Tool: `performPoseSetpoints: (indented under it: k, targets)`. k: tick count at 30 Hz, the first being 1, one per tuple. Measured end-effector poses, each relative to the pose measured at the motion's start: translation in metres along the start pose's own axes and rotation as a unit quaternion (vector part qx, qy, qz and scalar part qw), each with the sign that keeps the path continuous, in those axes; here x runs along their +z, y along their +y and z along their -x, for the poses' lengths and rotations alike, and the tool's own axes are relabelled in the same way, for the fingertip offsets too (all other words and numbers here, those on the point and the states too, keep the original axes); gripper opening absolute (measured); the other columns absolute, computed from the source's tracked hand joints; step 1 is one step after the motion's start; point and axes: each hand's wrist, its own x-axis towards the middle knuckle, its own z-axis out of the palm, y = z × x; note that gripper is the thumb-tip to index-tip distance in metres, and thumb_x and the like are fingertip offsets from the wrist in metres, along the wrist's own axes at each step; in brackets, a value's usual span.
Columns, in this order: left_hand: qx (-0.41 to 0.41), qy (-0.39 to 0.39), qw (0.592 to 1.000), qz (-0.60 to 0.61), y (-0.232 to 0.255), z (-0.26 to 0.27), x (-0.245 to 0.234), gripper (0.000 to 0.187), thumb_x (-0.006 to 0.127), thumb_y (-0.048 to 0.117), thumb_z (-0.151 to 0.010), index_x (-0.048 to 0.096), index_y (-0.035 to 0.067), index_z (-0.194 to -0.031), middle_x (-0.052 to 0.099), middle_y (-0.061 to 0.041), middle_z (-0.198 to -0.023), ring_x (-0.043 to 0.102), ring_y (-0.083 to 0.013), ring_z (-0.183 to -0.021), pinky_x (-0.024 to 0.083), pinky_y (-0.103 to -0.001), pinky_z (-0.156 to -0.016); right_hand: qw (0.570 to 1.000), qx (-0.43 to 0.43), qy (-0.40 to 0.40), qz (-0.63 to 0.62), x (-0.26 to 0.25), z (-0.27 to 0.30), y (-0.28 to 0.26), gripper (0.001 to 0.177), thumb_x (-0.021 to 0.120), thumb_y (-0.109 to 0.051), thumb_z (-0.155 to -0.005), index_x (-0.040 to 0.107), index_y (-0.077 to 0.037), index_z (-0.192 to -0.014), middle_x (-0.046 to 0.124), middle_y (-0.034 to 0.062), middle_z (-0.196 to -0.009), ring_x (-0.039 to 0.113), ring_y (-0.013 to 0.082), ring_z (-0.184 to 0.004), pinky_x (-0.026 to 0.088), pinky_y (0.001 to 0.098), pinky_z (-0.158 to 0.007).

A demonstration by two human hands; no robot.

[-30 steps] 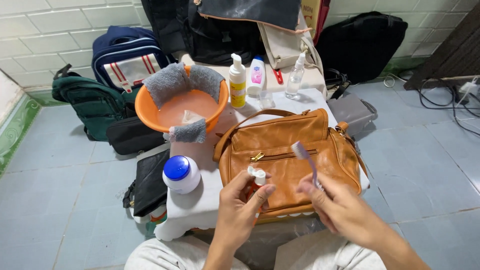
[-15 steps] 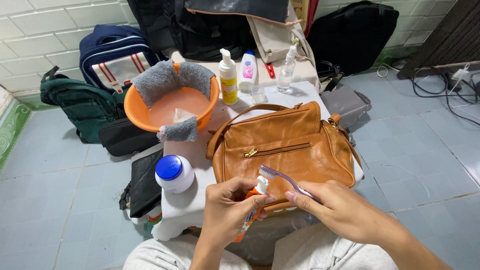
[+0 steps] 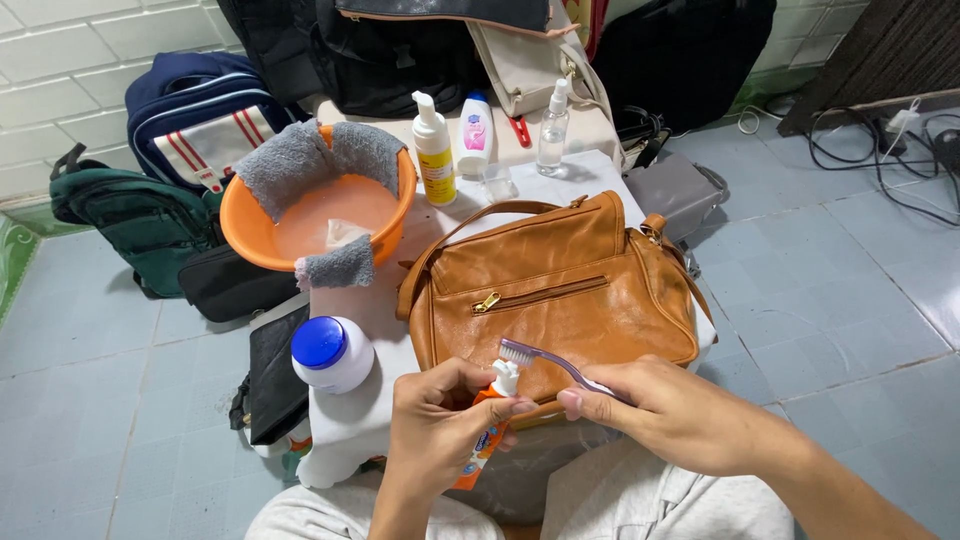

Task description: Scrubbing a brown leather bag with a toothbrush and cleaning agent to remove dirt and stains.

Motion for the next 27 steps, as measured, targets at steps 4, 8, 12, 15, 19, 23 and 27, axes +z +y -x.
performPoseSetpoints:
  k: [4, 8, 12, 15, 19, 23, 27]
  targets:
    - [0.002, -0.005, 1.0, 0.003, -0.003, 0.0, -0.001, 0.017, 0.085, -0.006, -0.071, 0.069, -0.005, -0.078, 0.08, -0.018, -0.066, 0.069, -0.0176, -0.041, 0.052, -0.021, -0.035, 1.0, -0.005, -0.004, 0.0, 0.0, -0.001, 0.002, 0.04, 0.053, -0.045, -0.098, 0.079, -0.017, -0.087, 0.065, -0.0037, -0.064, 0.051, 0.0088, -0.058, 0.038, 0.0275, -0.057]
    - [-0.005, 0.009, 1.0, -0.011, 0.0, -0.001, 0.0, 0.016, 0.086, -0.007, -0.069, 0.07, -0.005, -0.073, 0.08, -0.017, -0.064, 0.069, -0.0154, -0.042, 0.054, -0.021, -0.035, 1.0, 0.012, -0.007, 0.002, 0.001, -0.001, 0.006, 0.042, 0.052, -0.047, -0.096, 0.081, -0.018, -0.089, 0.073, -0.005, -0.071, 0.058, 0.0079, -0.062, 0.043, 0.0259, -0.06]
    - [-0.004, 0.013, 1.0, -0.013, -0.001, 0.0, 0.001, 0.015, 0.085, -0.007, -0.071, 0.071, -0.007, -0.077, 0.081, -0.018, -0.068, 0.072, -0.0164, -0.047, 0.059, -0.022, -0.039, 0.996, -0.014, -0.036, -0.082, 0.005, -0.005, 0.024, 0.043, 0.054, -0.04, -0.099, 0.085, -0.011, -0.09, 0.057, -0.0006, -0.064, 0.047, 0.0113, -0.059, 0.035, 0.0293, -0.057]
    - [-0.014, 0.03, 0.999, -0.014, 0.001, -0.001, 0.002, 0.015, 0.086, -0.007, -0.071, 0.072, -0.008, -0.076, 0.079, -0.017, -0.065, 0.071, -0.0164, -0.046, 0.058, -0.022, -0.04, 0.978, -0.023, -0.078, -0.19, 0.007, -0.008, 0.04, 0.047, 0.055, -0.036, -0.099, 0.086, -0.002, -0.092, 0.047, 0.002, -0.056, 0.039, 0.0127, -0.053, 0.028, 0.0303, -0.051]
    - [-0.022, 0.032, 0.999, -0.016, 0.003, 0.002, 0.005, 0.019, 0.084, -0.004, -0.076, 0.074, -0.005, -0.092, 0.081, -0.013, -0.075, 0.072, -0.0129, -0.058, 0.059, -0.022, -0.049, 0.925, -0.041, -0.136, -0.352, 0.011, -0.017, 0.065, 0.044, 0.055, -0.028, -0.101, 0.081, 0.008, -0.099, 0.039, -0.0009, -0.051, 0.029, 0.0085, -0.041, 0.018, 0.0262, -0.035]
    - [0.038, 0.045, 0.987, -0.152, 0.016, 0.007, 0.018, 0.019, 0.087, 0.008, -0.076, 0.08, 0.0, -0.092, 0.069, 0.0, -0.064, 0.051, -0.0057, -0.053, 0.038, -0.019, -0.044, 0.924, -0.157, -0.041, -0.346, 0.014, -0.028, 0.056, 0.038, 0.062, -0.026, -0.094, 0.082, 0.005, -0.101, 0.046, -0.0028, -0.043, 0.038, 0.0087, -0.031, 0.028, 0.0264, -0.026]
    - [0.145, 0.031, 0.956, -0.251, 0.022, 0.014, 0.029, 0.026, 0.083, 0.003, -0.071, 0.074, 0.004, -0.095, 0.079, -0.003, -0.084, 0.068, -0.0109, -0.063, 0.055, -0.024, -0.056, 0.92, -0.126, 0.122, -0.351, 0.022, -0.024, 0.019, 0.051, 0.081, -0.032, -0.068, 0.082, 0.004, -0.105, 0.061, 0.0067, -0.062, 0.05, 0.0139, -0.048, 0.034, 0.0267, -0.044]
